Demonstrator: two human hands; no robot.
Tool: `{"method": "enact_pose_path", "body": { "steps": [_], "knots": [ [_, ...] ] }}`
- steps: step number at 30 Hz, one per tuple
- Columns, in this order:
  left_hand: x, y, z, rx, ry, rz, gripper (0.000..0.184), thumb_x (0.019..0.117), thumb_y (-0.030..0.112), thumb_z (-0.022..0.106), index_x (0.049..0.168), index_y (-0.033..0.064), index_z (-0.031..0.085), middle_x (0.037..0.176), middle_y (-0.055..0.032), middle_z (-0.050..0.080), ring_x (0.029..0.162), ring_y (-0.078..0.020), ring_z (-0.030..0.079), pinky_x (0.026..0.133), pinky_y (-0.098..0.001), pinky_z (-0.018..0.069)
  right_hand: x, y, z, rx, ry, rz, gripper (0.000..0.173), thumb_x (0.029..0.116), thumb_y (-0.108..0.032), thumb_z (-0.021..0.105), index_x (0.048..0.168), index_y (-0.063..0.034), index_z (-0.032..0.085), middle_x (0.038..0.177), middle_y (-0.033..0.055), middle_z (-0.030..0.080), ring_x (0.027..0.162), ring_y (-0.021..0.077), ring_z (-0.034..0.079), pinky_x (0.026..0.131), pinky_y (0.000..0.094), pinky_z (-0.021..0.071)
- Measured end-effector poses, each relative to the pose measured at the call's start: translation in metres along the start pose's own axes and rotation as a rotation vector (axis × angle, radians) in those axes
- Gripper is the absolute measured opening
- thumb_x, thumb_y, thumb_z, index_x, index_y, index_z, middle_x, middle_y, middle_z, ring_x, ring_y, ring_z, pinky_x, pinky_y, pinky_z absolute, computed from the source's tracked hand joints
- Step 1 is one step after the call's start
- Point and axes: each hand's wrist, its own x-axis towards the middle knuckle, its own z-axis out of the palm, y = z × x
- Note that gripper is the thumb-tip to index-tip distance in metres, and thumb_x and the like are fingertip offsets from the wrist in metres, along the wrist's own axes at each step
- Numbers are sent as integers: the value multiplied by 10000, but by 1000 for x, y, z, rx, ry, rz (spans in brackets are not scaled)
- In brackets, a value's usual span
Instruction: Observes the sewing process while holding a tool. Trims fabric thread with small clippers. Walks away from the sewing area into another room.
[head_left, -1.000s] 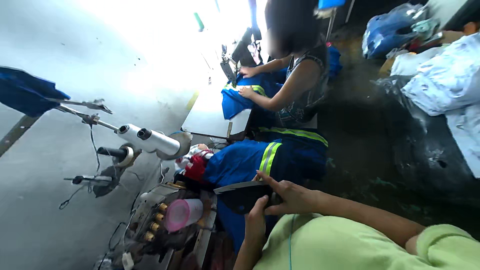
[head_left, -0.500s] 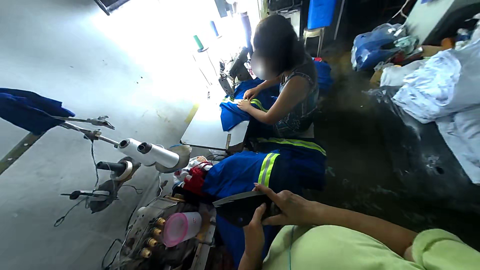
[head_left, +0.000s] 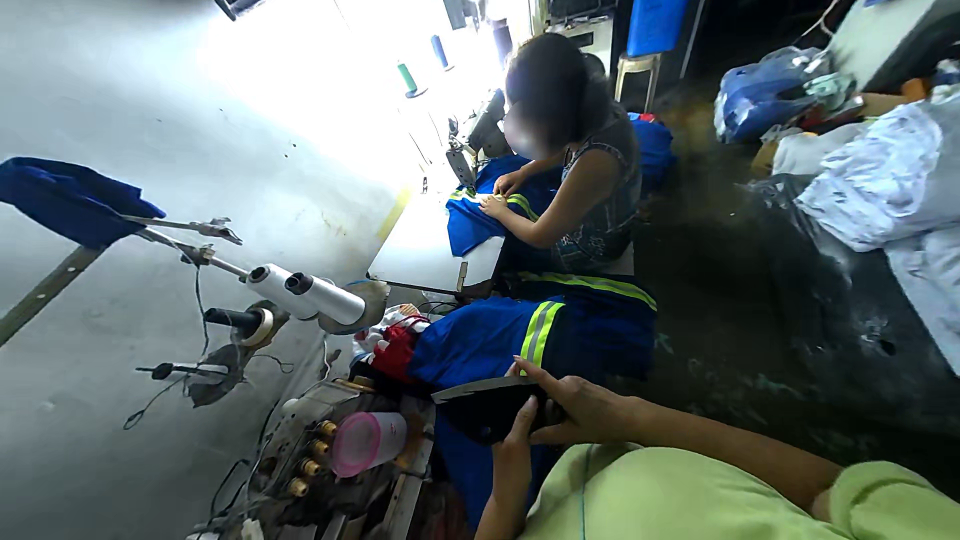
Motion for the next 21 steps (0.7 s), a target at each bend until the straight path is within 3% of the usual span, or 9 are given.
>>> {"method": "enact_pose_path", "body": {
  "steps": [6, 12, 21],
  "knots": [
    [-5, 0, 2, 65, 73, -6, 306, 908, -13, 554, 1204, -79, 595, 1039, -2, 720, 987, -22, 682, 928, -237, 562, -1, 1, 2, -6, -13, -29, 900, 916, -273, 748, 1583, 41, 230, 1004, 246, 681, 743, 309, 676, 724, 461, 570],
    [-4, 0, 8, 24, 158, 10, 191, 885, -43, 562, 1056, -31, 644, 915, 21, 738, 902, -30, 707, 868, -234, 585, 0, 3, 5, -43, 3, -28, 858, 920, -280, 744, 1568, 37, 280, 1122, 254, 674, 774, 310, 688, 737, 459, 575],
    [-5, 1, 7, -10, 183, 2, 159, 895, -36, 567, 1023, -11, 659, 894, 10, 741, 887, -43, 711, 859, -245, 590, 1, 1, 4, -139, 36, -57, 823, 918, -305, 744, 1547, 33, 335, 811, 208, 683, 664, 320, 673, 669, 463, 567]
  ]
}}
